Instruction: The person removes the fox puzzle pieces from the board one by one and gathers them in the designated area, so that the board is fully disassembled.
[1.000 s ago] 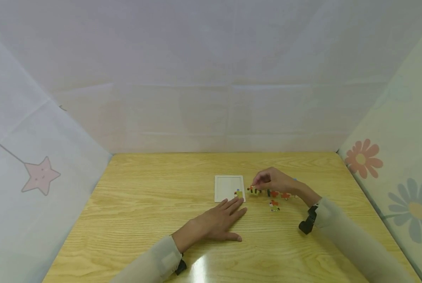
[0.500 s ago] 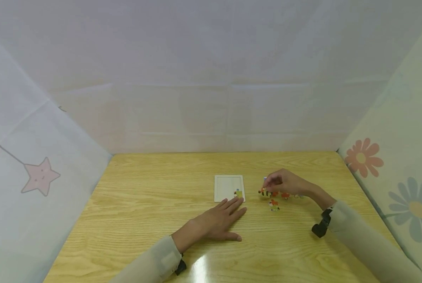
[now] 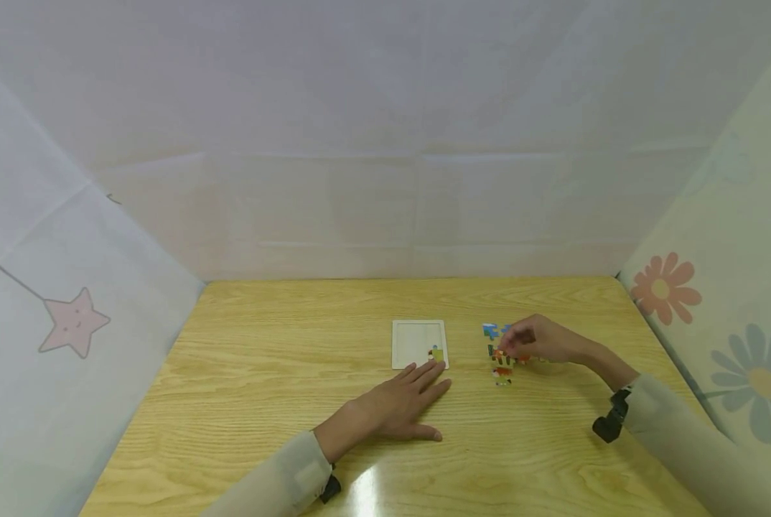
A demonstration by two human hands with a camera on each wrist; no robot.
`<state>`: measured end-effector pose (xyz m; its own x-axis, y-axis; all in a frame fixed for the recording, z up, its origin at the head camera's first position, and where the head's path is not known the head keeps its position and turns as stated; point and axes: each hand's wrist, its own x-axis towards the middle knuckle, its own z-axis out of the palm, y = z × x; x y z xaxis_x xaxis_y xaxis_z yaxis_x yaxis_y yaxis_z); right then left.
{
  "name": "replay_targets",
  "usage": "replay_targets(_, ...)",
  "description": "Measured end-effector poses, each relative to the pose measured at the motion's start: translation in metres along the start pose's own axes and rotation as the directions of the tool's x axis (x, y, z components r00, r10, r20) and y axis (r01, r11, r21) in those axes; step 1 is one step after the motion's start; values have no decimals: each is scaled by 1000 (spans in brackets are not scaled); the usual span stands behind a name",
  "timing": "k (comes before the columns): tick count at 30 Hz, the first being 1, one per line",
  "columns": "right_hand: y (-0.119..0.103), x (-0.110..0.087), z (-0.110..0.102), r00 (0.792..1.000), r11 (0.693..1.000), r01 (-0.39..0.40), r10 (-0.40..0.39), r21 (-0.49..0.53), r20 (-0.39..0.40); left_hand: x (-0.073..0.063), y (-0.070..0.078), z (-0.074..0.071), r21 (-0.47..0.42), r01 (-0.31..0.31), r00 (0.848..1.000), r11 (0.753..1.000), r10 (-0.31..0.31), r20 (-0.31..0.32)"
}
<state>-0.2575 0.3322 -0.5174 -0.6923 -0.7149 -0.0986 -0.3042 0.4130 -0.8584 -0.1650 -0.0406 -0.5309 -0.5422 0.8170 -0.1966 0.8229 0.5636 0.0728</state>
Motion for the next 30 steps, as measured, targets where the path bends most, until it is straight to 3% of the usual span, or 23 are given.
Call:
replay_targets(16, 11, -24, -6, 998, 998, 53, -54, 19, 41, -1, 1, -2, 0, -5, 1000, 1000, 5, -5)
replay_targets(30, 7, -32, -1, 995, 995, 93, -91, -44, 50, 0, 0, 2, 20, -8, 1000, 1000, 9, -26)
